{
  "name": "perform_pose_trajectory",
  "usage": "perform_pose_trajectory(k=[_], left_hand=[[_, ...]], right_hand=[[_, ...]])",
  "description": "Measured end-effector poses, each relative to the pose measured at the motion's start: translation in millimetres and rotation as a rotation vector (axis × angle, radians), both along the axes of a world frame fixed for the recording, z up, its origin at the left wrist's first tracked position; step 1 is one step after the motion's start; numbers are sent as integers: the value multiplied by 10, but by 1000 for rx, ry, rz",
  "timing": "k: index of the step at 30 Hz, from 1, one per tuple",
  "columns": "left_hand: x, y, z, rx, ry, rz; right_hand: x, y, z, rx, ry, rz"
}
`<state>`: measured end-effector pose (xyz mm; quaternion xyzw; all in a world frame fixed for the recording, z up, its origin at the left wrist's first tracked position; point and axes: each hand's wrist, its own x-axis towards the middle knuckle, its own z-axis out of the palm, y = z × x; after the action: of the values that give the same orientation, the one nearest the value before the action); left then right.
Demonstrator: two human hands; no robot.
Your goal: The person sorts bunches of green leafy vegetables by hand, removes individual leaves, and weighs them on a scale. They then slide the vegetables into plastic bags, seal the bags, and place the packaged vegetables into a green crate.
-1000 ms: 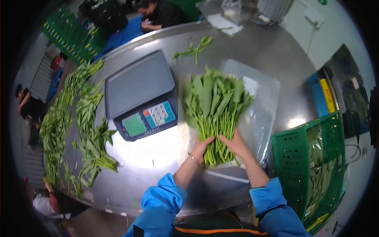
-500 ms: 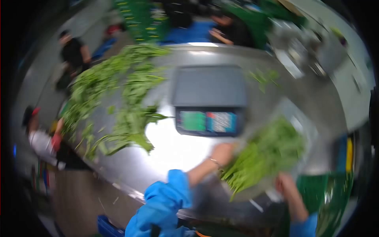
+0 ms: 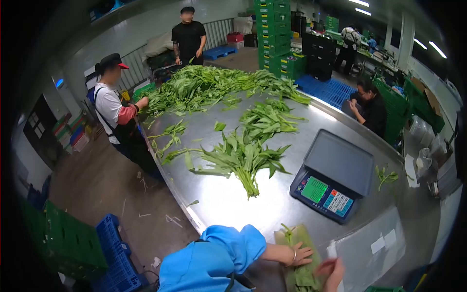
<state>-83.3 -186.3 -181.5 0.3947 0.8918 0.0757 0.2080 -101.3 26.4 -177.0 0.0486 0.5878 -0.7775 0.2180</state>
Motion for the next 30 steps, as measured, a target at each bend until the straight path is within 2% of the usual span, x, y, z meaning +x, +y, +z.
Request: perform_pose_trajectory(k=[1, 2, 3, 4, 5, 6, 7, 8, 9, 10, 11, 12, 13, 14, 15, 17, 18, 19, 21, 22, 23, 24, 25, 26, 27, 29, 30], left_hand=[[-2, 10, 51, 51, 14, 61], [18, -9, 114, 102, 31, 125], [120, -54, 247, 142, 196, 276], [298, -62, 382, 158, 206, 291], [475, -83, 536, 225, 273, 706], [619, -40, 577, 288, 299, 1118], [655, 40, 417, 297, 254, 1123], [669, 172, 124, 582, -23, 1484], [733, 374, -150, 864, -343, 1840], [754, 446, -280, 1032, -485, 1804], [696, 410, -357, 1202, -602, 1756], [631, 478, -448, 1213, -637, 1766], [552, 592, -529, 1057, -555, 1829], [544, 676, -620, 895, -470, 1873], [609, 705, -770, 898, -498, 1870], [739, 641, -1004, 1275, -443, 1605], [901, 141, -390, 1003, -681, 1455], [1082, -118, -432, 734, -597, 1342], [1392, -1157, -293, 493, -706, 1067], [1602, -1755, -687, 400, -477, 1069], [1520, -2313, -538, -294, -388, 971], [1750, -3059, -1082, -11, -109, 1667], [1709, -2979, 27, -411, 749, 1719], [1615, -2983, 379, -407, 912, 1620], [1452, -2985, 515, -384, 1074, 1508], [1088, -2572, -3, 351, 755, 1347], [850, -2015, -137, 577, 547, 1324]], right_hand=[[21, -3, 2, 8, -17, 0], [51, -25, 41, 208, 15, 133], [81, -36, 107, 412, 46, 268], [-50, -72, 194, 619, 104, 413], [-292, -122, 285, 833, 179, 562], [-445, -135, 269, 856, 178, 582], [-444, -107, 156, 674, 110, 560], [-339, -22, 120, 504, 26, 525], [-239, -108, 433, 562, 29, 667], [-124, -276, 734, 614, 33, 815], [19, -317, 778, 879, 344, 978], [155, -394, 784, 1115, 686, 1132], [350, -579, 805, 1130, 661, 1153], [558, -812, 831, 1462, 662, 1118], [675, -927, 827, 1793, 658, 1060], [515, -831, 654, 1744, 698, 994], [391, -745, 588, 1679, 752, 922], [257, -628, 609, 1500, 744, 911], [97, -550, 848, 1239, 624, 856], [88, -496, 917, 1248, 615, 829], [103, -426, 973, 1226, 544, 809], [154, -369, 1041, 1201, 473, 789], [271, -308, 1137, 1196, 529, 725], [393, -250, 1204, 1208, 509, 686], [533, -177, 1269, 1190, 471, 620], [840, -11, 1334, 1177, 382, 456], [1000, 76, 1313, 1214, 327, 360]])
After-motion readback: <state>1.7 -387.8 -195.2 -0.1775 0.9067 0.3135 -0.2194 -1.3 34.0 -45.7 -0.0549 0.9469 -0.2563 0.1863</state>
